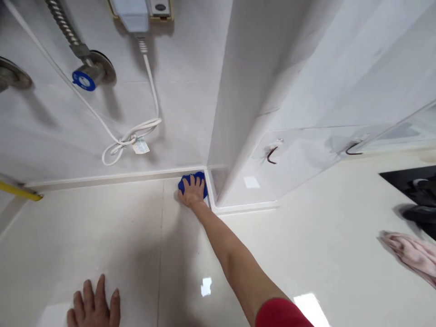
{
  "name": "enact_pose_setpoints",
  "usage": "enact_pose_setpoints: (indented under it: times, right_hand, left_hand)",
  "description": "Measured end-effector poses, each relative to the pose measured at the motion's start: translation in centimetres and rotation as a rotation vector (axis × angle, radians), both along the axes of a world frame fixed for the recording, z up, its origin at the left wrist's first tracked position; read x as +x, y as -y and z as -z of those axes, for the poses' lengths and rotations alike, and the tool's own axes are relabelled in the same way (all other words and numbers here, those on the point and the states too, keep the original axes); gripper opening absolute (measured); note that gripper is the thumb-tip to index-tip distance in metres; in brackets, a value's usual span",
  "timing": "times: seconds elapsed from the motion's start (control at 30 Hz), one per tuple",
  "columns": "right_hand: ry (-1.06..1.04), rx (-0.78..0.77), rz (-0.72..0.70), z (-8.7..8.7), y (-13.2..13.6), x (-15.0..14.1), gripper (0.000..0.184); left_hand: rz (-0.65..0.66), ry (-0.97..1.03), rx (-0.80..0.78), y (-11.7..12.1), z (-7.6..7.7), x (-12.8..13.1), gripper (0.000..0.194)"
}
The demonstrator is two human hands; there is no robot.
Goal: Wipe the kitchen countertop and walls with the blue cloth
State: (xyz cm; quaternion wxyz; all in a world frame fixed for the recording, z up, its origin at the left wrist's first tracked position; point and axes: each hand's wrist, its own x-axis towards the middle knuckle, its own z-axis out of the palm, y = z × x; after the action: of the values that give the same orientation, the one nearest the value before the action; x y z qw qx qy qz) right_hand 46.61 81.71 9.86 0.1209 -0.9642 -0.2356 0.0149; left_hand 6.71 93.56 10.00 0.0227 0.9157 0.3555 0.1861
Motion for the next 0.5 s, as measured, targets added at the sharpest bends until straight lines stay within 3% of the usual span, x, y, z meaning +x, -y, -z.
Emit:
enact_pose_setpoints:
  times: [0.1, 0.2, 0.37, 0.5]
  right_hand:
    - [-0.027, 0.000, -0.023, -0.4, 0.2, -0.6, 0.064]
    - [-0.078, 0.027, -0.111, -1.0, -0.8, -3.3, 0.061]
    - [-0.115, 0.131, -0.415, -1.8, -4.2, -11.2, 0.057]
    - [-0.113, 0.183, -0.618, -2.1, -4.2, -17.8, 0.057]
  left_hand:
    - [-0.006, -0.018, 0.011, 0.1, 0.0, 0.0, 0.065]
    - [-0.009, -0.021, 0.026, 0.1, -0.1, 0.1, 0.065]
    - [0.013, -0.040, 0.039, -0.3, 0.0, -0.1, 0.065]
    - [0.057, -0.095, 0.038, -1.5, 0.7, -0.8, 0.076]
